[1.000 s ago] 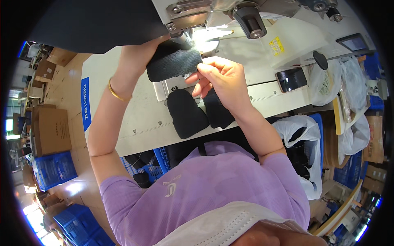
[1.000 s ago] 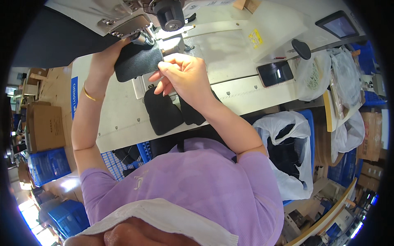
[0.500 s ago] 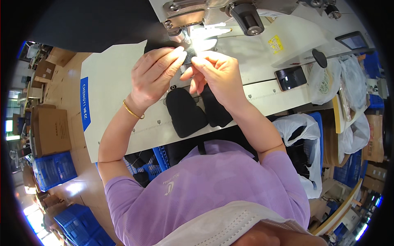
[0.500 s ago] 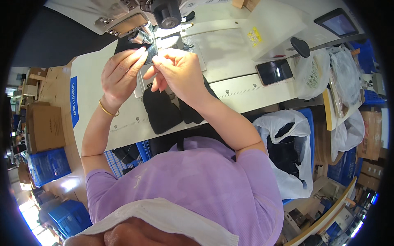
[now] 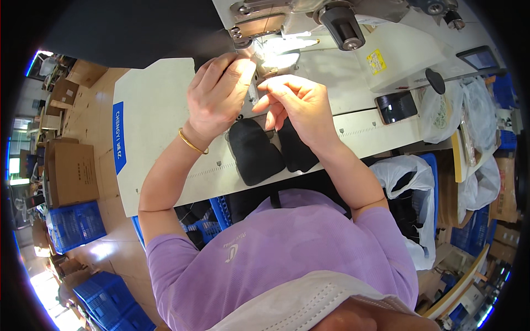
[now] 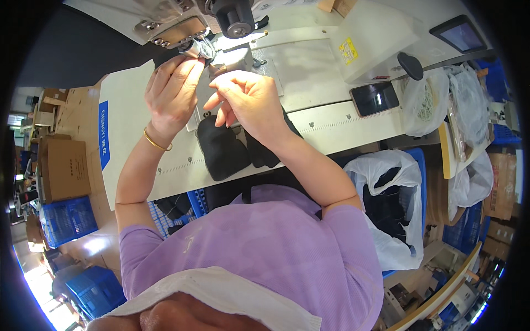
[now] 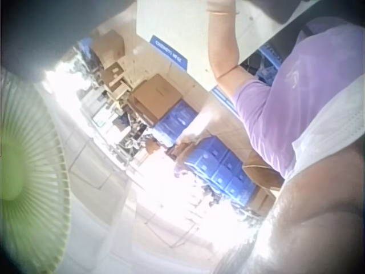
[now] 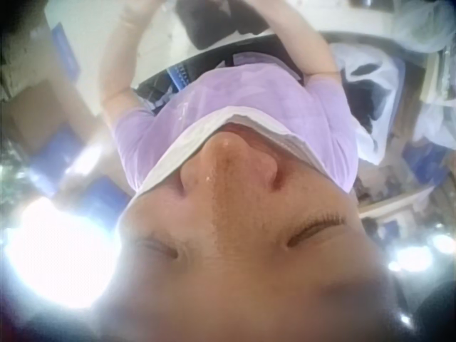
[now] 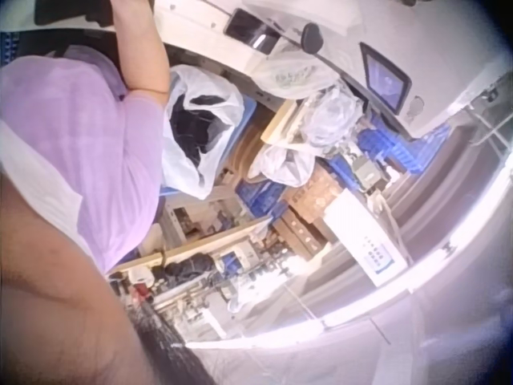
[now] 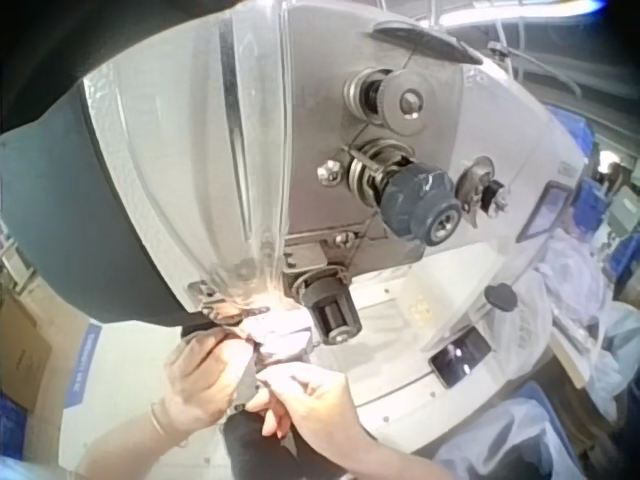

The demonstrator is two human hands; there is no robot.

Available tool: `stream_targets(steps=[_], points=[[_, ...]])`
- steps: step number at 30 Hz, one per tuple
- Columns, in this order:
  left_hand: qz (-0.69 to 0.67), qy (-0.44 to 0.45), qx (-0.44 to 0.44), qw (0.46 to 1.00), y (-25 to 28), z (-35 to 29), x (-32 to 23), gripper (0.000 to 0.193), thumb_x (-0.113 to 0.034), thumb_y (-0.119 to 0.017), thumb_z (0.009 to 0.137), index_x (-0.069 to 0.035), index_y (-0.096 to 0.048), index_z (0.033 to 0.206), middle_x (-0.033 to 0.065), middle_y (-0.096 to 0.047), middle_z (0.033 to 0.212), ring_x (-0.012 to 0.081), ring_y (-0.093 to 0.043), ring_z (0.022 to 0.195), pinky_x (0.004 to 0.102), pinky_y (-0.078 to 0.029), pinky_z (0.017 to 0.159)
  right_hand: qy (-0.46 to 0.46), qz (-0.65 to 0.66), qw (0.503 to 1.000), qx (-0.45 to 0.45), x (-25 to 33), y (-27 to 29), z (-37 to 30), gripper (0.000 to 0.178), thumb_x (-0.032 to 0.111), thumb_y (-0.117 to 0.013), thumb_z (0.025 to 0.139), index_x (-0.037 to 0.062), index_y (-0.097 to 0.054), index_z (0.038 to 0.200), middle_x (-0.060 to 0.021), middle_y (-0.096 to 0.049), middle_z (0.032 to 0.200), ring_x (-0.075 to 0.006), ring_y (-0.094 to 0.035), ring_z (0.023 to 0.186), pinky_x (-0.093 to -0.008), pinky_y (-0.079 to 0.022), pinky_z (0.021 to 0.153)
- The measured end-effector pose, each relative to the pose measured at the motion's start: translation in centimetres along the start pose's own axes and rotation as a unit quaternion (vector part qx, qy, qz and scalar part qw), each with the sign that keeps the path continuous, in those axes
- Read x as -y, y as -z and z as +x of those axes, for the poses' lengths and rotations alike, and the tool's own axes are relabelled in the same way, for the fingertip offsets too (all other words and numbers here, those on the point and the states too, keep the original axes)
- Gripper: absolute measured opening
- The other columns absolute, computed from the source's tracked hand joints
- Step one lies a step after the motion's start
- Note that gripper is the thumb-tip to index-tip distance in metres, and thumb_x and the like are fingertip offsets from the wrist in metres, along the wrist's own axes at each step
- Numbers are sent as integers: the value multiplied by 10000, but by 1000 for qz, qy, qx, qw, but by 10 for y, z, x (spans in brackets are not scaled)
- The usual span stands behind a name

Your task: The person sews fabric shoe pieces using a sewing machine, unloads stacks of shoe parts from a crate and a plastic bag onto the table, and sews the fabric shoe pieces using the sewing machine.

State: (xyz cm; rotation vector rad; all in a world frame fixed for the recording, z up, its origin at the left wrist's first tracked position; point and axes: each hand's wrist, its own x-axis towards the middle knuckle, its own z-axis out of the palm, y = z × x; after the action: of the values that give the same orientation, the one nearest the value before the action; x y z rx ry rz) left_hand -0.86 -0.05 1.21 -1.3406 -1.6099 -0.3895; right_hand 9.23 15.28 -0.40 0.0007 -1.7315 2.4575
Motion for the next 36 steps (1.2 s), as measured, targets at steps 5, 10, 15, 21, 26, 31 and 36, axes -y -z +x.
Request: stream_targets(steps=[5, 10, 15, 21, 26, 31, 36], points=[[10, 14, 26, 1000, 2, 3, -6, 330, -59, -628, 590, 40, -663, 903, 91, -649, 967, 239, -628, 906, 344, -537, 742, -11, -3, 1000, 4, -2, 2, 1, 220, 155, -562, 959, -50, -643, 973, -134, -705, 763, -115, -636, 515, -204, -465, 446], [-11, 59, 39, 997, 0, -1, -7, 325, -28, -657, 643, 21, -673, 964, 108, -657, 993, 267, -636, 933, 355, -537, 766, -16, -14, 1000, 8, -6, 5, -3, 212, 153, -565, 959, -43, -643, 978, -130, -702, 760, -115, -629, 508, -208, -463, 446], [-178, 173, 99, 964, 12, -9, 17, 284, 41, -656, 747, 5, -673, 1029, 128, -651, 1049, 293, -645, 985, 345, -548, 788, -45, -28, 998, 36, -7, 14, -14, 206, 165, -579, 956, -28, -647, 980, -113, -696, 753, -109, -627, 524, -209, -468, 465], [-157, 152, 57, 974, 16, 0, 4, 253, 67, -650, 700, 8, -684, 943, 113, -639, 974, 284, -642, 859, 348, -539, 727, -39, -26, 998, 45, -3, 3, -15, 205, 171, -591, 945, -14, -652, 1007, -86, -704, 827, -100, -643, 594, -199, -476, 501], [-149, 171, 51, 972, 31, 11, -36, 308, 83, -704, 652, 12, -697, 952, 91, -648, 904, 245, -630, 784, 312, -515, 687, -8, -55, 997, 46, -2, -2, -22, 196, 149, -590, 933, -19, -658, 1009, -68, -699, 839, -94, -651, 634, -203, -485, 515], [-154, 185, 40, 970, 36, 3, -48, 308, 103, -700, 651, 16, -699, 946, 95, -649, 892, 250, -629, 782, 318, -515, 677, -19, -87, 996, 22, 4, -1, -31, 181, 121, -570, 933, -26, -663, 983, -66, -702, 832, -89, -652, 640, -207, -498, 529], [-138, 77, -3, 987, 36, -15, -51, 289, 115, -722, 640, 24, -720, 915, 101, -655, 891, 238, -651, 787, 307, -541, 650, -26, -75, 996, 32, 8, 0, -40, 180, 125, -571, 938, -35, -654, 938, -82, -708, 809, -84, -649, 632, -206, -509, 535]])
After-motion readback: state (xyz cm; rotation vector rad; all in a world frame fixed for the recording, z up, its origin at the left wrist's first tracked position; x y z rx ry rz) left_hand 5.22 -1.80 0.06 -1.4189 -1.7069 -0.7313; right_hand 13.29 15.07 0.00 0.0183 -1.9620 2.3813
